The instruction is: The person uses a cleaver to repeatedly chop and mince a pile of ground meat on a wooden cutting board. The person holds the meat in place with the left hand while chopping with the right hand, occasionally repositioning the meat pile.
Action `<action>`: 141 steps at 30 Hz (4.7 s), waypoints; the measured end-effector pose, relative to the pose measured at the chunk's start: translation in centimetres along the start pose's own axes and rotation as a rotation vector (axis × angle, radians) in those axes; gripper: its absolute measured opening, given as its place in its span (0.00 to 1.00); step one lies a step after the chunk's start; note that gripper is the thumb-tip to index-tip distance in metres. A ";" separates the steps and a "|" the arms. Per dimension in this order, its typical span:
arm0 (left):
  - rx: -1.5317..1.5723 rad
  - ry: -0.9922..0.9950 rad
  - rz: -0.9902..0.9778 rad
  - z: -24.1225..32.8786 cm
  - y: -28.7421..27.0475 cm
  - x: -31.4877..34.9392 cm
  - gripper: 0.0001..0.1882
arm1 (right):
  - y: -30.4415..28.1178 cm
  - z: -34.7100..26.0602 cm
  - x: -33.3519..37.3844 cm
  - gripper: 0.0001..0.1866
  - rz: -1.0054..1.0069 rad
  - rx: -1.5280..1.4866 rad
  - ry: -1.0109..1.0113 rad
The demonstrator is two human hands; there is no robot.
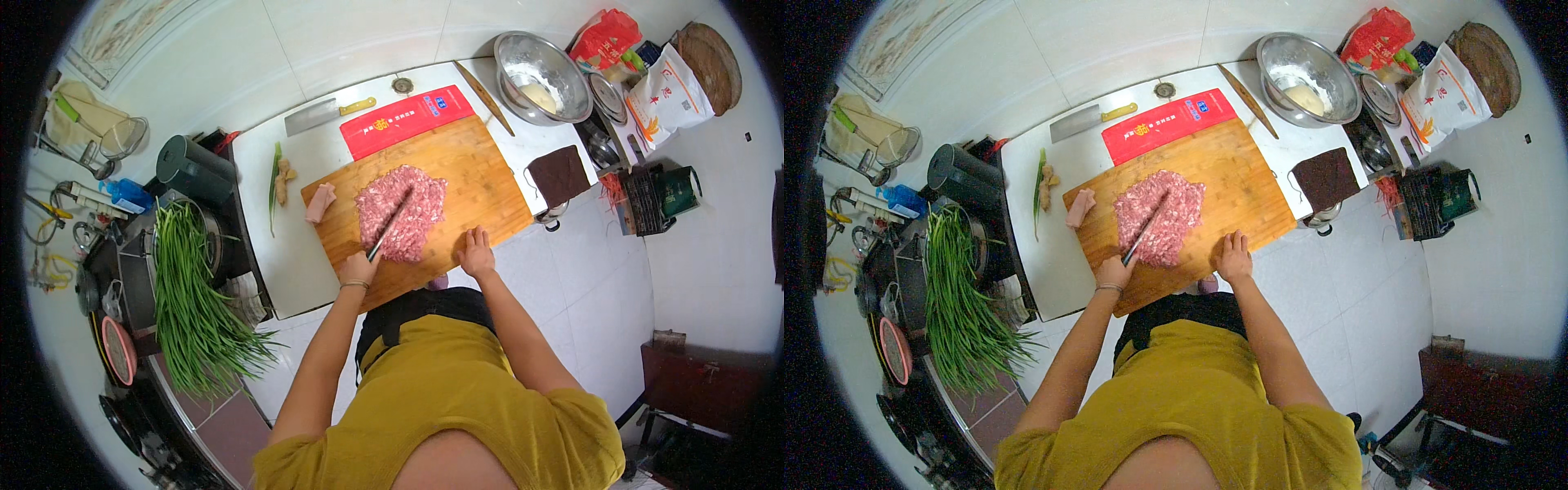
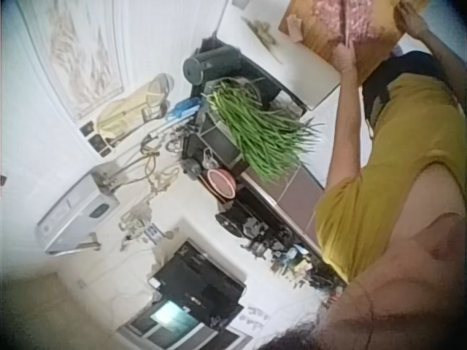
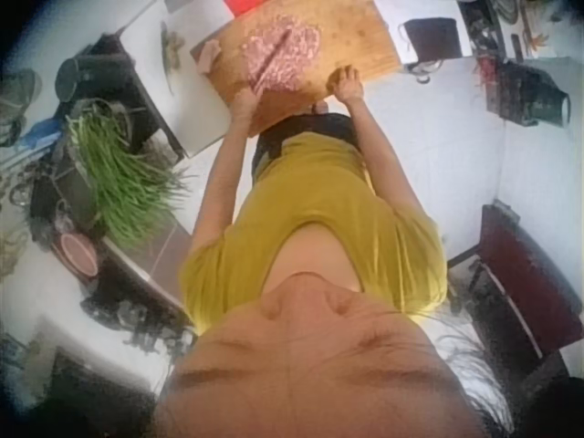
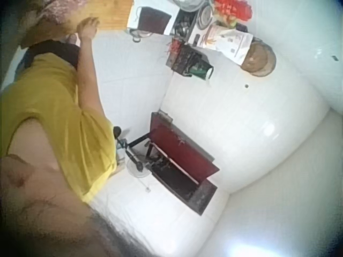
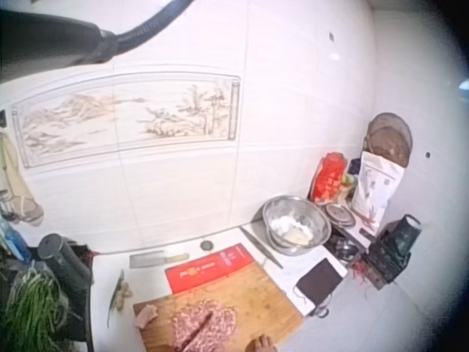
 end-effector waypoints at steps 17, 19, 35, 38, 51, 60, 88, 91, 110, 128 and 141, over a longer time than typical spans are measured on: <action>0.021 0.117 0.024 3.6 -5.2 -2.6 0.28 | 0.2 0.5 -0.2 0.37 -0.028 0.009 0.016; 0.148 0.124 0.140 4.4 -5.7 -2.0 0.27 | 0.1 0.4 -0.4 0.37 -0.017 0.019 0.024; -0.076 -0.044 -0.120 -0.9 0.3 -3.0 0.26 | -0.4 -0.3 0.1 0.36 -0.018 0.013 0.035; 0.051 0.118 -0.045 0.0 -3.5 -3.6 0.26 | -0.5 0.0 -0.2 0.37 -0.018 -0.003 0.035; 0.155 0.004 0.026 2.2 -7.4 -4.3 0.30 | -0.9 -0.7 0.1 0.37 -0.009 0.031 0.050; 0.034 0.092 0.064 -2.6 -1.5 -5.5 0.27 | -0.3 -0.2 -0.2 0.37 0.004 -0.002 0.055; 0.232 0.033 0.121 0.8 -1.1 -1.1 0.28 | 0.0 -0.4 0.1 0.37 0.064 0.058 0.022; -0.120 -0.099 -0.185 -1.4 1.1 -2.7 0.29 | 0.1 -0.2 -0.1 0.37 0.068 0.041 0.010; 0.163 0.085 0.061 1.7 0.4 2.2 0.26 | -0.5 -0.3 0.2 0.37 0.031 0.081 0.023; 0.080 0.098 -0.078 7.2 -1.8 2.4 0.28 | 0.2 0.8 -0.1 0.36 0.018 0.014 -0.015; 0.278 0.188 0.125 8.4 -1.3 3.5 0.21 | -0.6 0.6 0.2 0.37 0.050 0.063 -0.064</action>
Point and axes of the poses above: each hand's wrist, its own x-axis away from the middle knuckle, its own y-axis out of the palm, z = x × y, the point moved 4 cm from there along -x, towards the middle knuckle, and after that the axes turned 5 degrees about z, right-handed, at the moved point
